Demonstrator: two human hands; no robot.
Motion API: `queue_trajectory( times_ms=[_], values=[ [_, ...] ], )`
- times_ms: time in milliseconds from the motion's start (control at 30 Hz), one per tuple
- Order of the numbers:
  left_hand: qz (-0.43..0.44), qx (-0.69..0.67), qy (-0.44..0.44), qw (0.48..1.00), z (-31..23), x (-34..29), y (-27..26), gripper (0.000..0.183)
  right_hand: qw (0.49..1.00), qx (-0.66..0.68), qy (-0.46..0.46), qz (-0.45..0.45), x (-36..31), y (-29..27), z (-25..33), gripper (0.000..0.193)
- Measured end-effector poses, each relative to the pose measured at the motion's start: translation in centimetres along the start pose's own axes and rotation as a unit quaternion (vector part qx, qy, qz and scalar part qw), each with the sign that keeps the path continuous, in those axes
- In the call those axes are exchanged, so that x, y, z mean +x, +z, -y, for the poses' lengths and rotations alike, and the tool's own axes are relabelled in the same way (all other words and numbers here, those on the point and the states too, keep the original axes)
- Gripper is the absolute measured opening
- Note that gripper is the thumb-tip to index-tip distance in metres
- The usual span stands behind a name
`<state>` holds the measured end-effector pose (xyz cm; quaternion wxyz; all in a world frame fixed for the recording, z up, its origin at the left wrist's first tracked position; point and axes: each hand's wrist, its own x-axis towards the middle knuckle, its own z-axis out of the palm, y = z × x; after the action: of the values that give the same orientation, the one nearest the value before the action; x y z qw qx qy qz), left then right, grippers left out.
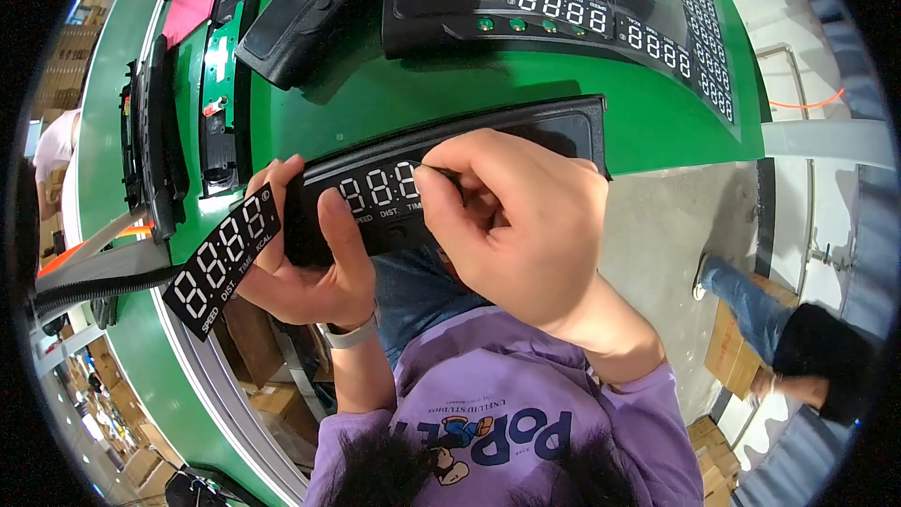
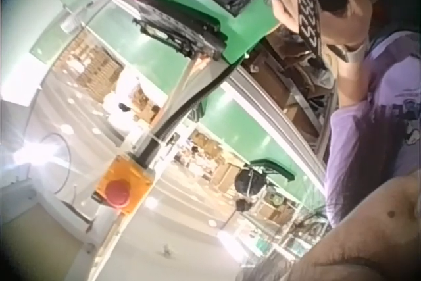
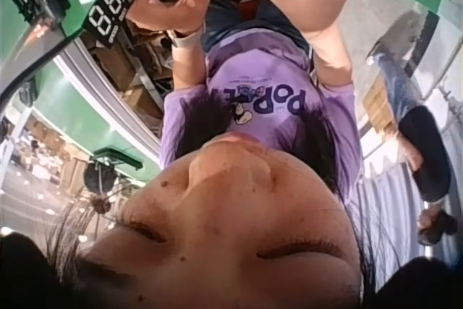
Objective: Assembling digital display panels by peeling and applying labels to the screens.
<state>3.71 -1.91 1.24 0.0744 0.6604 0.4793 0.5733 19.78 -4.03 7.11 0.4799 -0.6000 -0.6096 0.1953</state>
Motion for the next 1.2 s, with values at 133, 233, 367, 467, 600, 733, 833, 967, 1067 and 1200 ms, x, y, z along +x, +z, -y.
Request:
queue_trajectory(
  times_ms=[133,233,367,467,600,733,833,967,1067,1200],
  values=[
    [-0.124,-0.116,0.014,0.985,0.5,-0.2,1.9,0.056,1.0,-0.008,-0.002,-0.002,0.1,0.2,0.2,0.009],
    [-0.14,-0.104,0.005,0.985,0.3,0.0,2.2,0.048,1.0,-0.015,-0.008,-0.008,0.1,0.3,0.1,0.01],
    [-0.05,-0.002,0.0,0.999,-0.1,0.2,0.7,0.049,0.999,-0.039,-0.03,-0.019,-0.2,0.6,-0.4,0.011],
    [-0.029,0.048,-0.008,0.998,-0.3,0.5,0.5,0.047,0.992,-0.094,-0.086,-0.02,-0.2,0.5,-0.4,0.014],
    [-0.051,0.011,0.007,0.999,0.3,0.2,0.7,0.049,0.962,-0.232,-0.142,0.023,0.6,-0.8,-0.1,0.023],
    [-0.031,-0.055,0.029,0.998,0.1,0.3,1.0,0.075,0.973,-0.185,-0.129,-0.039,1.6,-1.2,-2.1,0.032],
    [-0.034,-0.054,0.024,0.998,0.0,0.4,1.1,0.079,0.978,-0.164,-0.124,-0.031,1.4,-1.5,-2.9,0.034],
    [-0.032,-0.055,0.018,0.998,-0.1,0.3,1.3,0.077,0.982,-0.154,-0.113,-0.008,1.2,-1.7,-0.7,0.034],
    [-0.022,-0.021,0.04,0.999,0.0,0.5,0.8,0.075,0.983,-0.155,-0.093,0.034,1.0,-1.9,-0.8,0.034],
    [-0.025,-0.032,0.058,0.998,0.6,0.4,1.0,0.067,0.993,-0.1,-0.049,0.05,1.2,-2.4,-0.8,0.029]
  ],
)
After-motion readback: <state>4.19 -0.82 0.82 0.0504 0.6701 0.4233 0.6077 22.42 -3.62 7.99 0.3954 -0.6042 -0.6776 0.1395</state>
